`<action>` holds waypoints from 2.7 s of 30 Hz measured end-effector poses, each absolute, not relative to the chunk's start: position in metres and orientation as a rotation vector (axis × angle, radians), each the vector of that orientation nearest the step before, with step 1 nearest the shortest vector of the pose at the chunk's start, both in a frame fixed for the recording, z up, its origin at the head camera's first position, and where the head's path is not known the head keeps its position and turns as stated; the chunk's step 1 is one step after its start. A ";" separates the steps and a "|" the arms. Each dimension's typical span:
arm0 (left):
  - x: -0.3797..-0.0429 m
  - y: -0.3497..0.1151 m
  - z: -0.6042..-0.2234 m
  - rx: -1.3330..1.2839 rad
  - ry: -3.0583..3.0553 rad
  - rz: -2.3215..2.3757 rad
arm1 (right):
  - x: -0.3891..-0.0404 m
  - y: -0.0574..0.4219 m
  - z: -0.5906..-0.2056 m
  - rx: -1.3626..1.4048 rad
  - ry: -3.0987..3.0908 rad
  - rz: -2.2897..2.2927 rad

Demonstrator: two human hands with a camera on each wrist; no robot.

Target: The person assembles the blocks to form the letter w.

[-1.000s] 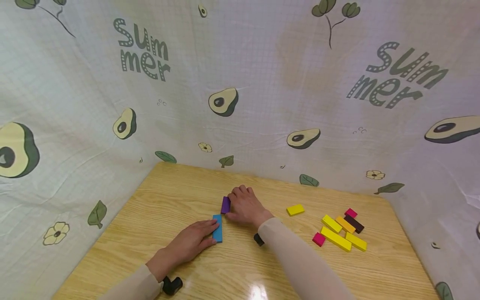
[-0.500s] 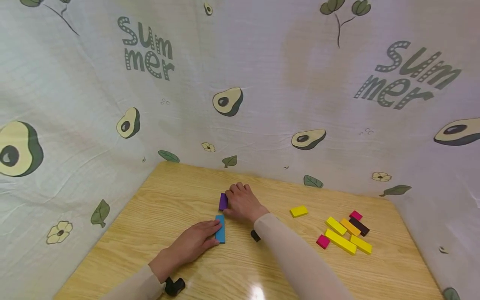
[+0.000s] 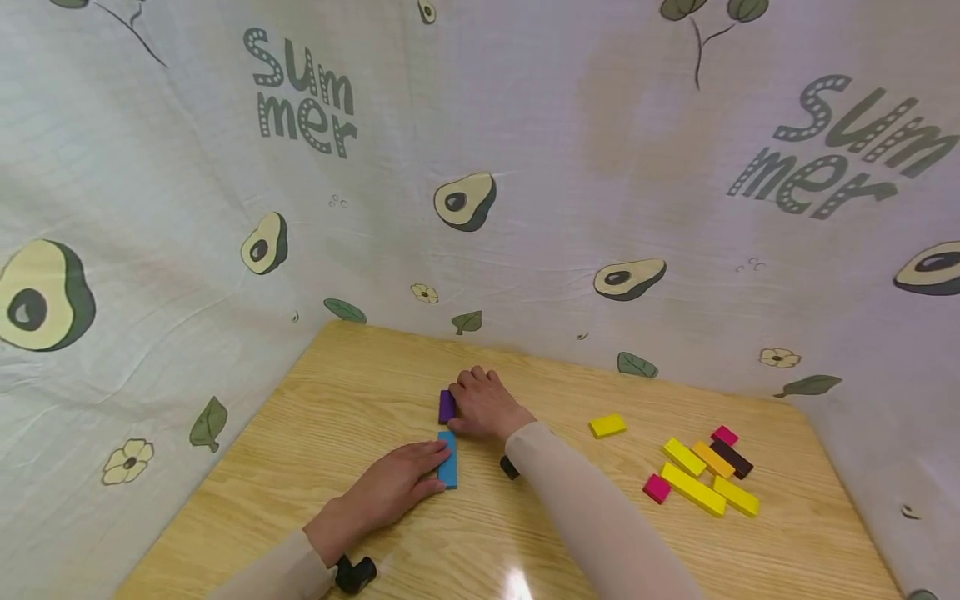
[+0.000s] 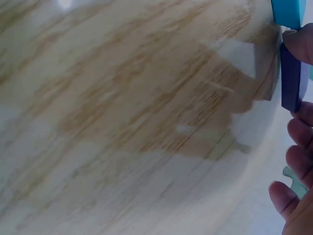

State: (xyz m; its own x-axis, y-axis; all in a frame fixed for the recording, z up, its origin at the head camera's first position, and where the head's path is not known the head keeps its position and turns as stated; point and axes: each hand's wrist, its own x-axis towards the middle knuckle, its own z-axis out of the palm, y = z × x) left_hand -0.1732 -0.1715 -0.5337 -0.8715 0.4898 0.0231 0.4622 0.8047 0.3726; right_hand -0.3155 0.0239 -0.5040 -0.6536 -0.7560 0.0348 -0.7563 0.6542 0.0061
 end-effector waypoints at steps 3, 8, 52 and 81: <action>-0.173 -0.172 -0.533 0.778 2.917 0.568 | -0.316 0.024 -0.505 1.297 -2.839 0.005; -0.172 -0.172 -0.534 0.793 2.924 0.577 | -0.317 0.024 -0.506 1.309 -2.859 0.009; -0.174 -0.171 -0.536 0.770 2.920 0.586 | -0.314 0.036 -0.511 1.296 -2.894 0.290; -0.194 -0.179 -0.529 0.801 3.047 0.547 | -0.314 0.035 -0.510 1.272 -2.948 0.244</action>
State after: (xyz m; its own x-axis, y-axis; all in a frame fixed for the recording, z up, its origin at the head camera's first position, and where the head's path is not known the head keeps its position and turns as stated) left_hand -0.1944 -0.1789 -0.5287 -0.8731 0.4675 0.1385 0.4865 0.8162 0.3118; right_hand -0.3142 0.0351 -0.5104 -0.6852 -0.7282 -0.0117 -0.7164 0.6768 -0.1696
